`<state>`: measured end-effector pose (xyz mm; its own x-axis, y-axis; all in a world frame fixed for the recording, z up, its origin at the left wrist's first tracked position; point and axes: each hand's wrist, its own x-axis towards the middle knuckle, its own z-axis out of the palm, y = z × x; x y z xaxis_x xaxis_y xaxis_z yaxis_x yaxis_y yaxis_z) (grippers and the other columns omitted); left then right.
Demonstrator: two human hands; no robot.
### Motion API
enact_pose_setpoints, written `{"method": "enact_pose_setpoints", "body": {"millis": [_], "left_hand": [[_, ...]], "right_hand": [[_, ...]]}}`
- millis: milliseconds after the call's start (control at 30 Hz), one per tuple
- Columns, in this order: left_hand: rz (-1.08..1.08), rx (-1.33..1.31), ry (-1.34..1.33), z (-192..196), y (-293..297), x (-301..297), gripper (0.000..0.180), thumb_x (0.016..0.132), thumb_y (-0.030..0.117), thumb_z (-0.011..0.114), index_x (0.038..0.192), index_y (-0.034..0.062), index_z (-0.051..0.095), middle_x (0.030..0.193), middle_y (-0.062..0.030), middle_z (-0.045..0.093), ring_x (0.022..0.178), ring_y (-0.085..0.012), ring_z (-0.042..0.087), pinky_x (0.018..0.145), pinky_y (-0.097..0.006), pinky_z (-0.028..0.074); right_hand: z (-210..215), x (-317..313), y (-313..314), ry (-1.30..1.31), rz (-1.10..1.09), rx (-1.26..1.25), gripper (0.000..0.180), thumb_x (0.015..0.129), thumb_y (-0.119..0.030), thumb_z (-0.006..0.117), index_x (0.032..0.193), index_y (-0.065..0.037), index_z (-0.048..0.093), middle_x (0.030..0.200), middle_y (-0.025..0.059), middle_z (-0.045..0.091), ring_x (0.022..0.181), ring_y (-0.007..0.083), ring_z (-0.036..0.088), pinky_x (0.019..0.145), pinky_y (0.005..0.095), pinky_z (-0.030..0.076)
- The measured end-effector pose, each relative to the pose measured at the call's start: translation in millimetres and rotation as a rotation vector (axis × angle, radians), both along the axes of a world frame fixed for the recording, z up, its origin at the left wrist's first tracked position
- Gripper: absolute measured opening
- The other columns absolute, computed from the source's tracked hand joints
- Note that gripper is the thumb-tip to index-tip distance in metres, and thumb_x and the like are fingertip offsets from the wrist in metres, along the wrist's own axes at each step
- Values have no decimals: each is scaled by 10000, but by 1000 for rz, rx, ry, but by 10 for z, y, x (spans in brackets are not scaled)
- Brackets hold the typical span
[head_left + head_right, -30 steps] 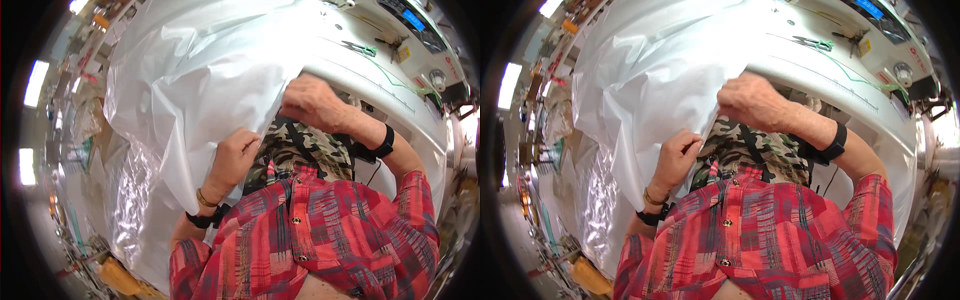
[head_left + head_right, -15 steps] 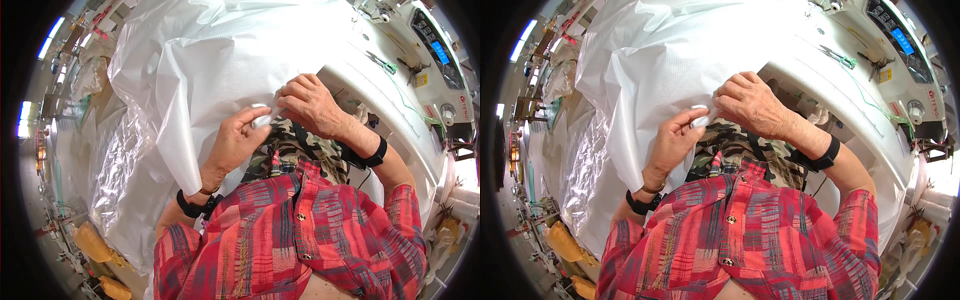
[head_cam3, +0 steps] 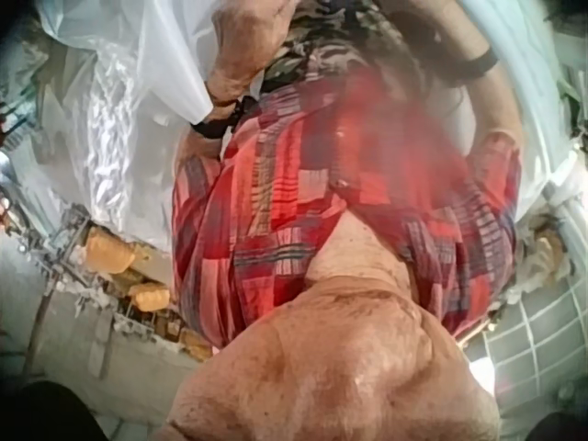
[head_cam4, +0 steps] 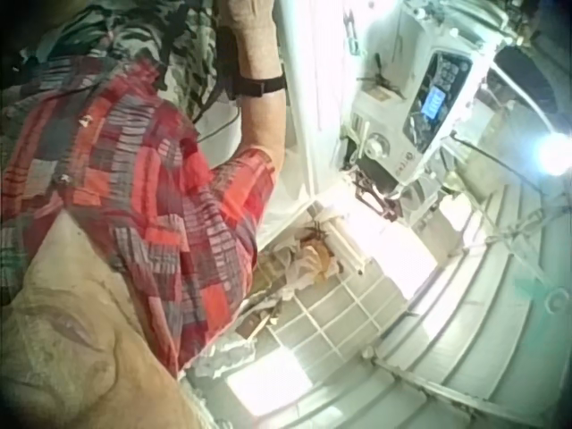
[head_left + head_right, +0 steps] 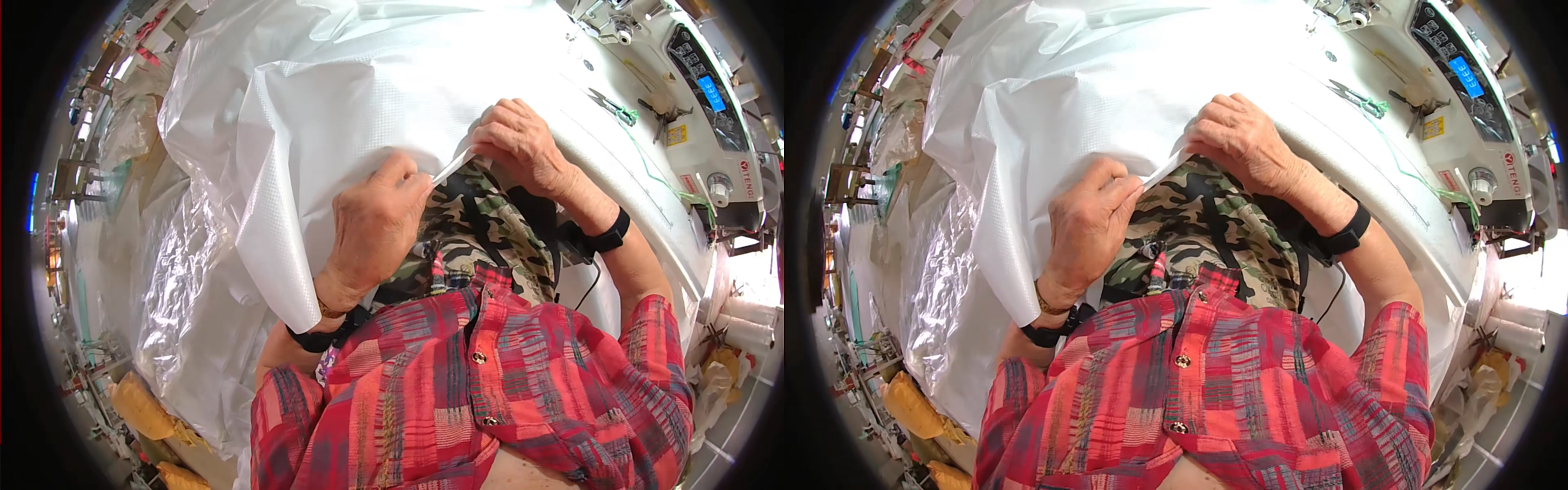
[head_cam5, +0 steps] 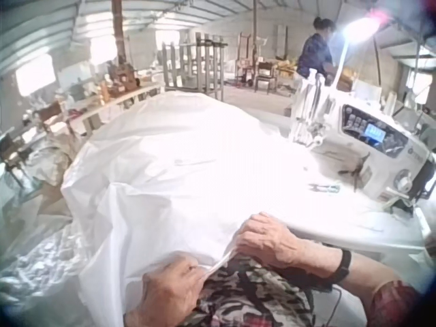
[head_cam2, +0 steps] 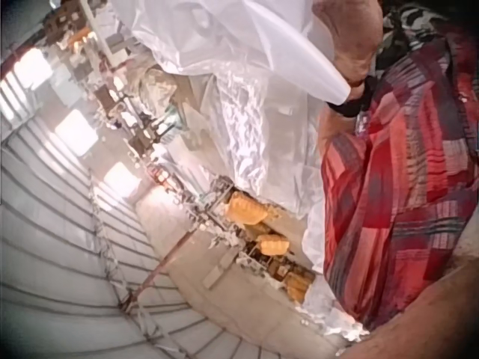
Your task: The person is sewing large white plastic sheets together using an industrial sewing machine.
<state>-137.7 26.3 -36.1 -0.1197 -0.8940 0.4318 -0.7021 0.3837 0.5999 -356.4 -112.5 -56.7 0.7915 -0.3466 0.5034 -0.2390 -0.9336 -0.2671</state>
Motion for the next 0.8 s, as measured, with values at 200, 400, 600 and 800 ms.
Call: {"method": "enact_pose_setpoints", "body": {"millis": [200,400,600,800], "left_hand": [[3,-47,85,-41,18,48,218,855,-55,631,1053,15,689,751,-112,550,630,-255,564,591,-336,455],[-114,15,-13,21,-77,187,327,825,-72,591,1142,-9,637,814,-143,576,699,-316,611,605,-394,477],[-216,249,101,123,-161,273,277,867,17,660,1141,-22,643,847,-138,621,708,-251,585,676,-315,470],[-270,403,354,47,-250,266,244,821,-39,609,1056,-31,677,843,-85,649,734,-127,568,664,-256,448]], "right_hand": [[146,-131,-208,-3,-95,89,119,791,-99,727,897,-99,673,846,17,652,803,211,588,751,332,465],[234,-265,-464,49,-132,92,92,799,-105,721,878,-96,675,853,17,678,788,204,609,776,332,480],[258,-418,-726,146,-155,-28,138,796,-164,758,853,-102,648,797,12,642,776,193,603,816,321,455],[230,-551,-944,187,-187,-167,329,775,-384,735,902,-111,602,752,8,600,751,186,603,933,397,422]]}}
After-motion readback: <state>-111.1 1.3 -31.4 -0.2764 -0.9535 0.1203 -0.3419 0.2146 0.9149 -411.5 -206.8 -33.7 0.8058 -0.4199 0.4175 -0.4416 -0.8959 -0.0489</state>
